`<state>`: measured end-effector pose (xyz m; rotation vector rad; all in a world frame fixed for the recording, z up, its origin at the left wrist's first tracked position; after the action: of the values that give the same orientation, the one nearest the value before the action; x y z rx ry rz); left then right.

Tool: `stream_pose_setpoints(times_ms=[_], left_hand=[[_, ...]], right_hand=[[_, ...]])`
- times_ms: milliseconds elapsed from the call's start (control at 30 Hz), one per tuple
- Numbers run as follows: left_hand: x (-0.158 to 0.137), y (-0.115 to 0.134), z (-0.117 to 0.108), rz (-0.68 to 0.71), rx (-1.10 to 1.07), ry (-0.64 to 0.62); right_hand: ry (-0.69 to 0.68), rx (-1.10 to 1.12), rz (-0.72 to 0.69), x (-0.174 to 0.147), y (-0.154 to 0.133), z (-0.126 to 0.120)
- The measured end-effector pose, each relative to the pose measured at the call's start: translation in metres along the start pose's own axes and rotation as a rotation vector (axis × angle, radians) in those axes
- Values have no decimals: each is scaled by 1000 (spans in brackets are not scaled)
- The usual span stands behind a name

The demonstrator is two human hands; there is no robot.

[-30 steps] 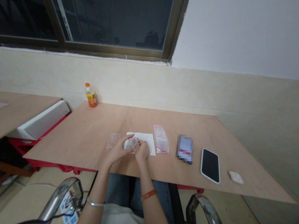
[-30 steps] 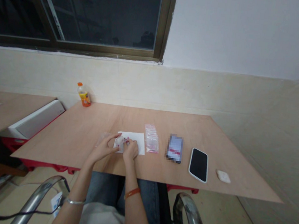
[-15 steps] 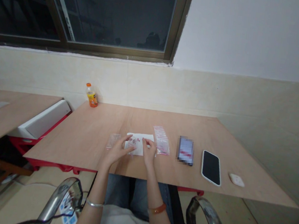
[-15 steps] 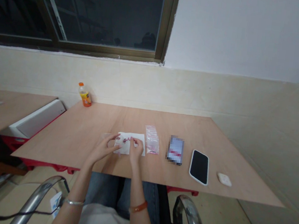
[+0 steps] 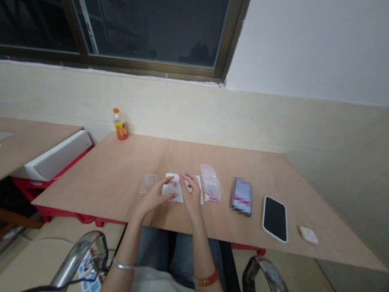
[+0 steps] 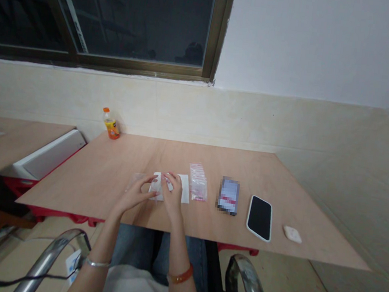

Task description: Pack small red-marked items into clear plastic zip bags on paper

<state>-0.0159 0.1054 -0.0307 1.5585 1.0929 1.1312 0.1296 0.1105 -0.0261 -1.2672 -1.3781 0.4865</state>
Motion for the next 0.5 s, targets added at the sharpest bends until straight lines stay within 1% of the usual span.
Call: stream_pose_setpoints(times_ms=[100,233,367,500], left_hand=[[0,-2,-1,-19,1,15],[-1,-3,-1,-34,-11,-5],[1,-6,-4,-26,-28,3],[1,-7,-7,-13,-39,4]], right_hand=[[12,31,62,0,19,6],[37,9,168,-5,53,15],[83,-17,185,-11,75,20],[55,-28,217,-14,94,29]])
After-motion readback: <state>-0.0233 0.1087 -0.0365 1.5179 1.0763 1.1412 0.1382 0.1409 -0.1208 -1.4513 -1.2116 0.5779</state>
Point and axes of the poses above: each hand's wrist, its own x-axis towards the middle knuckle, its own z-axis out of the palm, y = z × x, the point moved 8 cm from there along x, towards the middle knuckle, and after that the axes turned 14 degrees about -x, right-handed, at the moved point
